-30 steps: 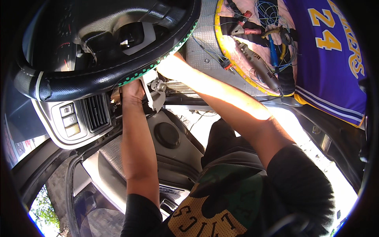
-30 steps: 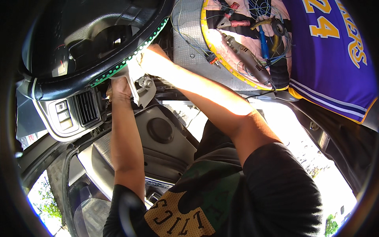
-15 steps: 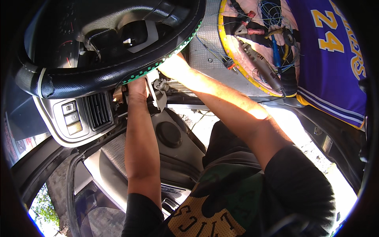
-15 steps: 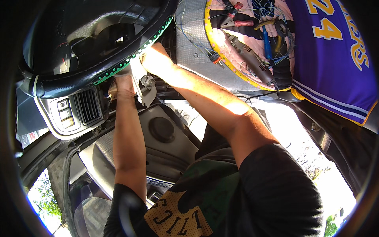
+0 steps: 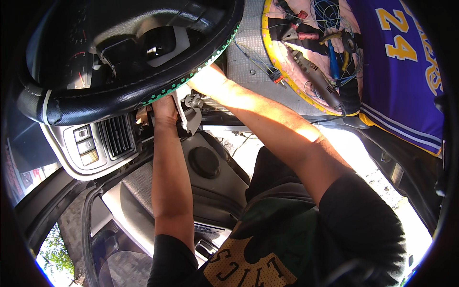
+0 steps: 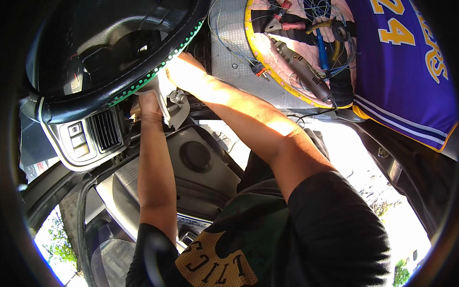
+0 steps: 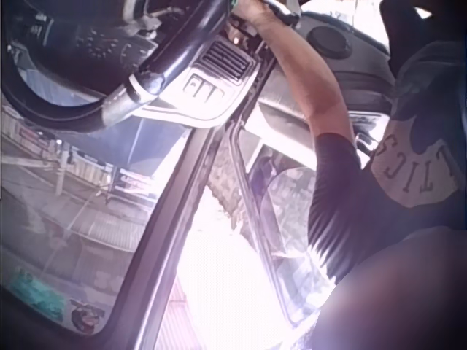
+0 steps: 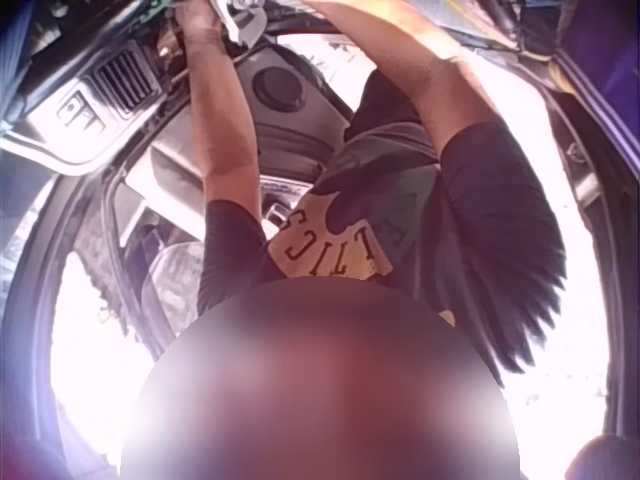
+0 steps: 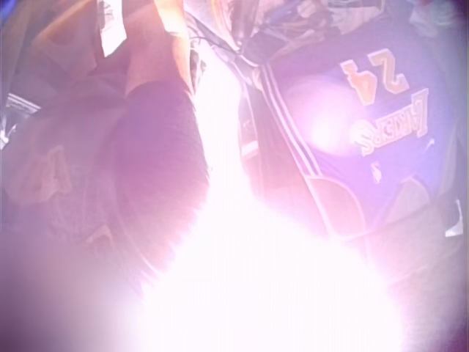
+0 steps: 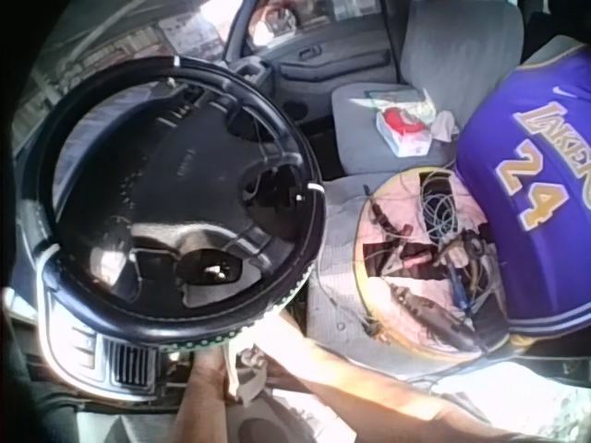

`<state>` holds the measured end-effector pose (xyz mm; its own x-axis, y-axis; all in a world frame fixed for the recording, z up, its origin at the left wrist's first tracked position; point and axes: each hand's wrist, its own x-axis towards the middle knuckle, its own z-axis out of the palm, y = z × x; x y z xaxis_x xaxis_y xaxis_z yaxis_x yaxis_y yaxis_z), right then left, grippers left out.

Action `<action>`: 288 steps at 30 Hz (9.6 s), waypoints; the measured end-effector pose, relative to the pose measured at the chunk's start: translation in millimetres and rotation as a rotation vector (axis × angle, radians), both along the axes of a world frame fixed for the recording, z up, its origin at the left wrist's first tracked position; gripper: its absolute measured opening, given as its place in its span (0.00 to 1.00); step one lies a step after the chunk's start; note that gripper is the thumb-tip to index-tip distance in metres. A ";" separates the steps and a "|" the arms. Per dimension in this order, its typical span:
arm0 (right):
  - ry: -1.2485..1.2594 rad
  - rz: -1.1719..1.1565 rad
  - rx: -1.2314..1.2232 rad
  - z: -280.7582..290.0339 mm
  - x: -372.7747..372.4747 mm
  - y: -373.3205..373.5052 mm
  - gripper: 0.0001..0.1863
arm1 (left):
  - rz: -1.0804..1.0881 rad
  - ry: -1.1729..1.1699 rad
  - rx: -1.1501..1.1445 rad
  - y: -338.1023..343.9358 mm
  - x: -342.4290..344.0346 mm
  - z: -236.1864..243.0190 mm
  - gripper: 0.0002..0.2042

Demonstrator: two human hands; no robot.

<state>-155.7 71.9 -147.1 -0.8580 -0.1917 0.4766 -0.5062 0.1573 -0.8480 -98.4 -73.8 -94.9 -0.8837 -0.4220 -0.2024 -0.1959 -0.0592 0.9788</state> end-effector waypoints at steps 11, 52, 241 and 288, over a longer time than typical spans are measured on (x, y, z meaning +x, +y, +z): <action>-0.146 -0.141 -0.227 5.4 8.8 -11.1 0.08 | -0.021 -0.052 0.057 -6.1 3.6 3.7 0.21; 0.077 -0.124 -0.041 4.7 -1.3 10.9 0.10 | -0.020 0.014 0.004 1.0 -6.5 -0.8 0.25; -0.210 0.035 0.884 10.5 61.9 184.2 0.21 | -0.285 -0.111 -1.139 -54.0 0.5 -28.7 0.15; -0.391 -0.098 -0.084 12.4 7.6 12.3 0.12 | -0.393 0.296 -1.843 -73.8 -27.0 -43.4 0.18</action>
